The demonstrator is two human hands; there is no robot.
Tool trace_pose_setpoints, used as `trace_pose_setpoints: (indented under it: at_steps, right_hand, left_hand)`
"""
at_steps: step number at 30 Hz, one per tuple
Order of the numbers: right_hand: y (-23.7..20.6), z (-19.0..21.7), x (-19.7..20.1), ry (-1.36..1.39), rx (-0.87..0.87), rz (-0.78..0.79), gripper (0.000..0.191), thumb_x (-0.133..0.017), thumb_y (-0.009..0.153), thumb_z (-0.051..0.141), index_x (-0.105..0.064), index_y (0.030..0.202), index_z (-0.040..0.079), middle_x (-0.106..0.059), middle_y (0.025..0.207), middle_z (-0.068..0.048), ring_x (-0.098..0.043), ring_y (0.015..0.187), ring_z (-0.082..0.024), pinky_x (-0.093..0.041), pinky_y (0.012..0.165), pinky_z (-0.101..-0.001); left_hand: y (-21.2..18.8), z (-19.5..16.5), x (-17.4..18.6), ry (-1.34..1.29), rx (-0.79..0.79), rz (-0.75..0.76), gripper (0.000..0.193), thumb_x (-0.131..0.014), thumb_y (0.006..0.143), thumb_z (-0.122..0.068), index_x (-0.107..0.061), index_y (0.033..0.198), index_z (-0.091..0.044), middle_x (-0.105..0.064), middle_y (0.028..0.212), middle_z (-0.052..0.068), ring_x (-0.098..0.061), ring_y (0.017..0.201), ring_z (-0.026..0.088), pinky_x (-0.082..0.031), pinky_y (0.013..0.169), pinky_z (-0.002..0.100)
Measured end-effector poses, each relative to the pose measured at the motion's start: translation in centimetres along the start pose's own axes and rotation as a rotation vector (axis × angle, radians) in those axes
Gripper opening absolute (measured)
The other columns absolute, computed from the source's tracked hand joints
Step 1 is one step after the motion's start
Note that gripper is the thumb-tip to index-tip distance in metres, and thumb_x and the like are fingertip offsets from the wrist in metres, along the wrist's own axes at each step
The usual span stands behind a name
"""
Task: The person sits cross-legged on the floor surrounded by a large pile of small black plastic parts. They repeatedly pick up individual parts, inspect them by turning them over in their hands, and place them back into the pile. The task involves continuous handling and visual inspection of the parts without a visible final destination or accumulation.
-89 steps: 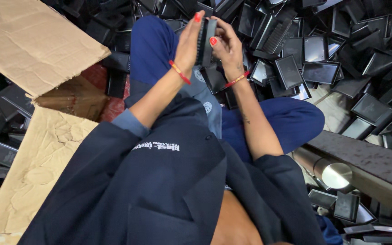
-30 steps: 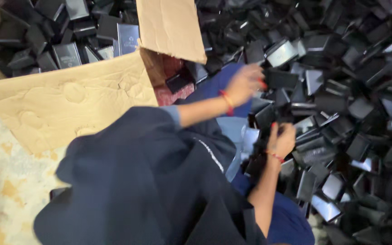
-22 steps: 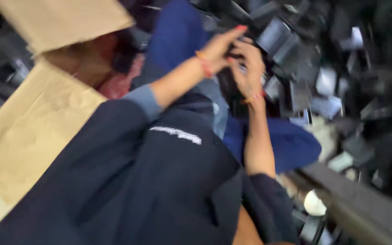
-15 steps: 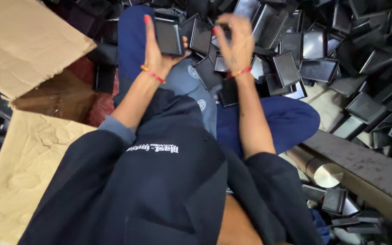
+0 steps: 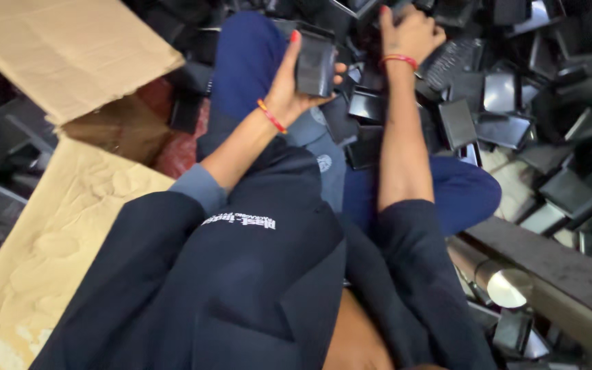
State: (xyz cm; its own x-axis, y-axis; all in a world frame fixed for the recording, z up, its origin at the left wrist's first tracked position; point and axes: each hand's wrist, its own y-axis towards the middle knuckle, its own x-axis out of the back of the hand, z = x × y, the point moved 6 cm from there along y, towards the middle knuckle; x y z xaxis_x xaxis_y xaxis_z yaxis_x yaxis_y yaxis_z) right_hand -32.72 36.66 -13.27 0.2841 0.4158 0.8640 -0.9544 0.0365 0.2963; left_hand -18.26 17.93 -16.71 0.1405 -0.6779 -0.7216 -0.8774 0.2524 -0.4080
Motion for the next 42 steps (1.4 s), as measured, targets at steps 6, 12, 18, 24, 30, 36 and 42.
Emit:
trace_pose_setpoints:
  at_steps: [6, 12, 18, 24, 30, 36, 42]
  right_hand:
    - [-2.5, -1.7, 2.5, 0.846, 0.061, -0.073, 0.013, -0.079, 0.088, 0.010, -0.068, 0.095, 0.005, -0.066, 0.081, 0.001, -0.058, 0.071, -0.010, -0.051, 0.066, -0.0278]
    - [-11.5, -0.2, 0.0, 1.322, -0.036, 0.358, 0.072, -0.063, 0.090, 0.008, -0.038, 0.158, 0.010, -0.058, 0.116, -0.006, -0.057, 0.100, -0.012, -0.052, 0.091, -0.0272]
    - [-12.5, 3.4, 1.5, 0.916, 0.145, 0.251, 0.068, -0.052, 0.112, 0.038, -0.023, 0.166, 0.010, -0.052, 0.147, -0.022, -0.052, 0.137, -0.026, -0.043, 0.110, -0.0338]
    - [-12.2, 2.8, 4.2, 1.583, -0.188, 0.284, 0.068, -0.045, 0.104, 0.045, -0.022, 0.161, 0.017, -0.057, 0.112, -0.012, -0.067, 0.101, -0.020, -0.058, 0.090, -0.0335]
    - [-12.8, 3.6, 4.3, 0.967, 0.147, -0.058, 0.047, -0.046, 0.114, 0.041, -0.048, 0.151, 0.011, -0.058, 0.139, -0.019, -0.056, 0.130, -0.028, -0.040, 0.112, -0.0353]
    - [-13.0, 2.8, 0.4, 0.980, -0.086, 0.159, 0.048, -0.053, 0.104, 0.036, -0.055, 0.146, 0.013, -0.059, 0.133, -0.018, -0.060, 0.115, -0.027, -0.046, 0.104, -0.0348]
    - [-13.4, 3.3, -0.2, 1.067, -0.139, 0.275, 0.050, -0.055, 0.098, 0.032, -0.056, 0.145, 0.015, -0.059, 0.128, -0.013, -0.060, 0.097, -0.022, -0.050, 0.091, -0.0322]
  left_hand:
    - [0.7, 0.2, 2.2, 0.027, -0.019, -0.142, 0.077, -0.049, 0.087, -0.076, -0.063, 0.129, -0.013, -0.077, 0.119, 0.009, -0.073, 0.097, 0.017, -0.060, 0.082, 0.038]
    - [3.0, 3.8, 1.1, 0.104, -0.037, -0.109, 0.065, -0.052, 0.095, -0.067, -0.060, 0.135, -0.016, -0.069, 0.122, 0.005, -0.068, 0.106, 0.019, -0.056, 0.088, 0.042]
    - [2.1, 2.1, -2.1, 0.732, -0.474, -0.001, 0.058, -0.047, 0.109, -0.050, -0.056, 0.143, -0.004, -0.063, 0.137, 0.006, -0.055, 0.127, 0.015, -0.040, 0.109, 0.028]
    - [2.5, 1.6, 0.2, 0.591, -0.289, -0.113, 0.061, -0.045, 0.108, -0.049, -0.061, 0.138, 0.000, -0.067, 0.131, 0.012, -0.060, 0.121, 0.025, -0.042, 0.107, 0.033]
    - [3.6, 4.0, -0.1, 0.748, -0.464, -0.165, 0.057, -0.044, 0.108, -0.045, -0.054, 0.140, 0.001, -0.057, 0.143, 0.011, -0.051, 0.135, 0.022, -0.034, 0.114, 0.031]
    - [3.1, 4.3, -0.4, 0.791, -0.454, -0.217, 0.054, -0.040, 0.109, -0.045, -0.056, 0.137, -0.001, -0.063, 0.134, 0.015, -0.057, 0.124, 0.025, -0.040, 0.109, 0.033]
    - [2.6, 3.9, -0.3, 0.750, -0.421, -0.241, 0.054, -0.039, 0.108, -0.045, -0.052, 0.140, -0.004, -0.061, 0.133, 0.013, -0.057, 0.123, 0.022, -0.040, 0.107, 0.031]
